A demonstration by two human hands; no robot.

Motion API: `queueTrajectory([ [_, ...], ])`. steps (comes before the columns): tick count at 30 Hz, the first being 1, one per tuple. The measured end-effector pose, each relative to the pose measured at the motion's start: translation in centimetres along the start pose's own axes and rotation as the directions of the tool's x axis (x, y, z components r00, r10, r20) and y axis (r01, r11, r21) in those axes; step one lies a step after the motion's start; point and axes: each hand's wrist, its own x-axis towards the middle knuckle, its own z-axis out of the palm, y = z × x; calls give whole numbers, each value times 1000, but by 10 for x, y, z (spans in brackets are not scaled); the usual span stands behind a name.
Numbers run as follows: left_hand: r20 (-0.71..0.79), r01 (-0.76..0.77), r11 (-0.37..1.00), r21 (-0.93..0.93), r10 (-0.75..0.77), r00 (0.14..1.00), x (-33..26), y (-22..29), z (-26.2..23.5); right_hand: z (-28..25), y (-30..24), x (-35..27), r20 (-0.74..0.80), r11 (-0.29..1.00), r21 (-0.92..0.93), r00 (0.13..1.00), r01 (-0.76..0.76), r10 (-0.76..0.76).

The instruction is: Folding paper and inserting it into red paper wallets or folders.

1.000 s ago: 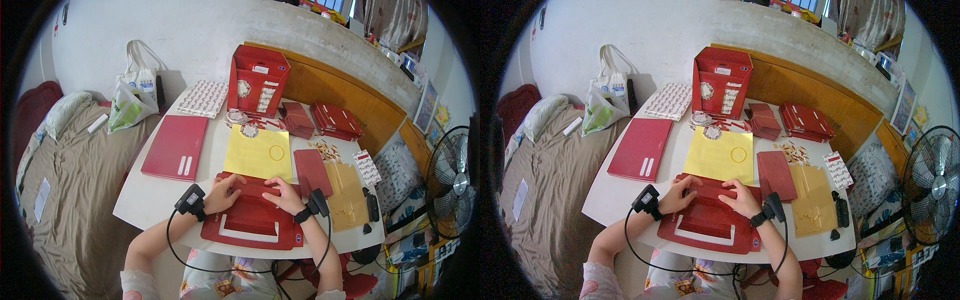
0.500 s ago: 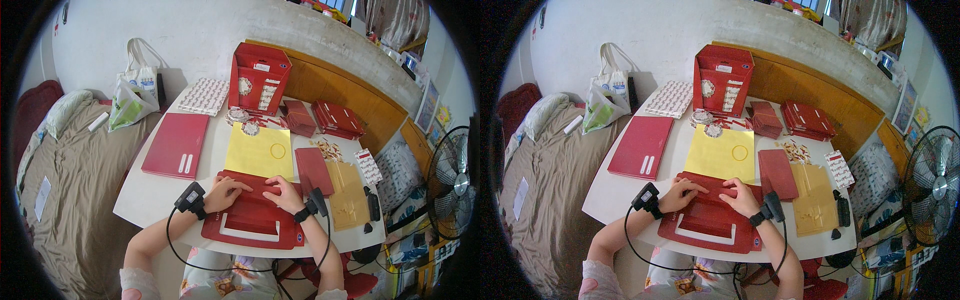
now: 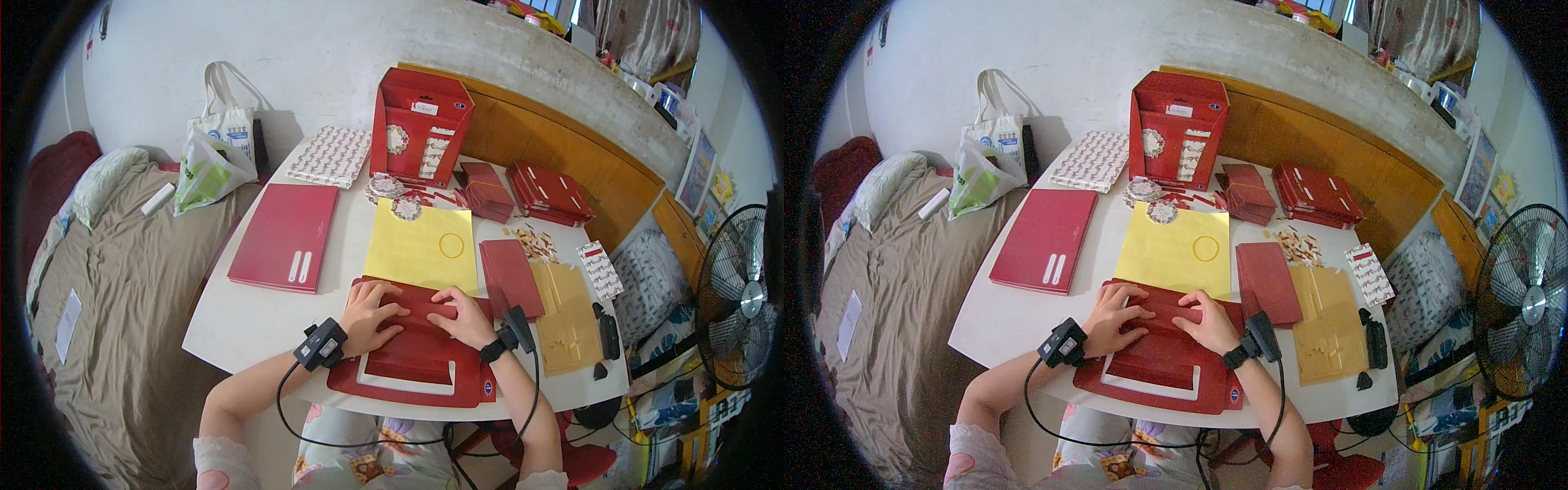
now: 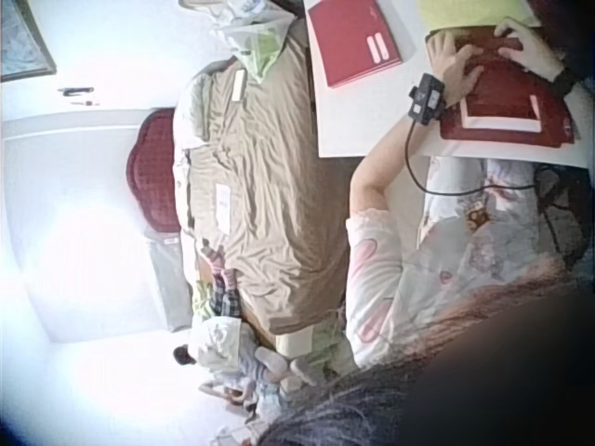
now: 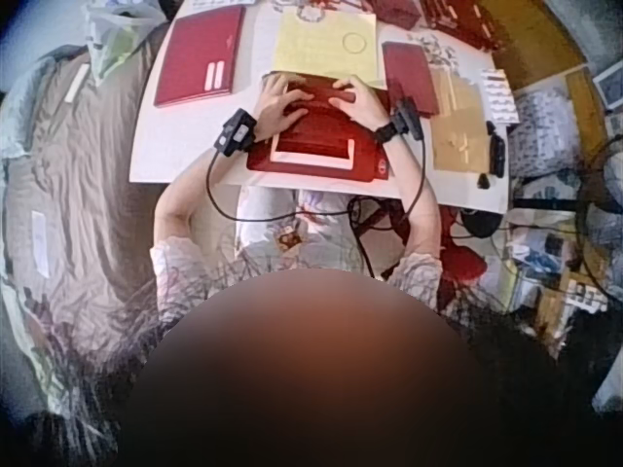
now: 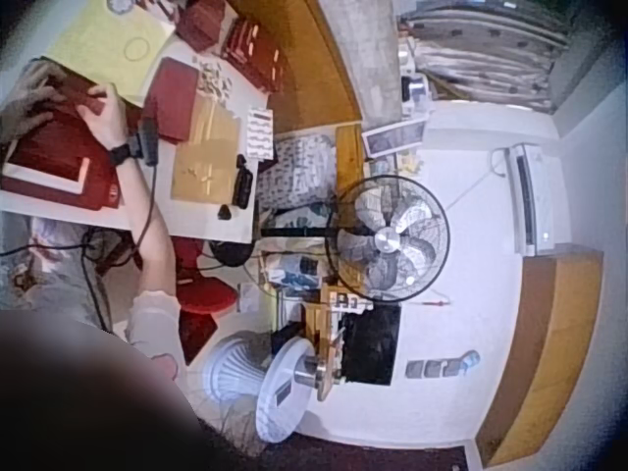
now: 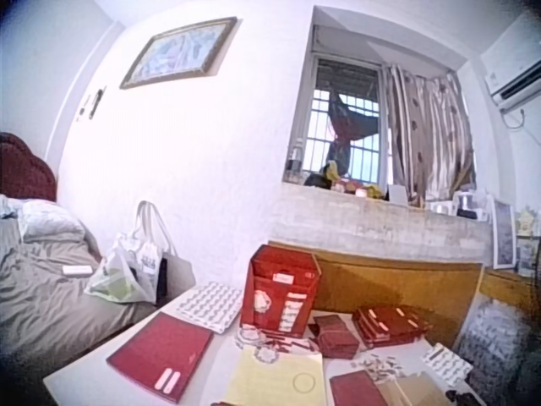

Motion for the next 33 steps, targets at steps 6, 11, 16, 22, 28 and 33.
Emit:
queueTrajectory([
  [6,10,-32,996,-82,33,999,1,-2,2,0,1,1,-5,999,-33,1000,2,-2],
  [11,-5,-61,997,-40,61,998,1,-1,3,-1,-3,-1,16,1000,0,1000,10,-10],
  [16,9,-81,996,-32,81,997,3,2,2,-3,7,-1,-52,973,-193,988,130,-142],
  [22,22,-63,997,-32,64,998,2,4,0,-1,-1,-11,43,810,-367,879,456,-476],
  [28,35,-60,998,-23,61,998,0,2,-1,5,-5,-11,61,786,-402,870,469,-489],
  [33,41,-60,998,-31,62,997,3,4,-1,5,2,-11,91,762,-439,867,476,-490],
])
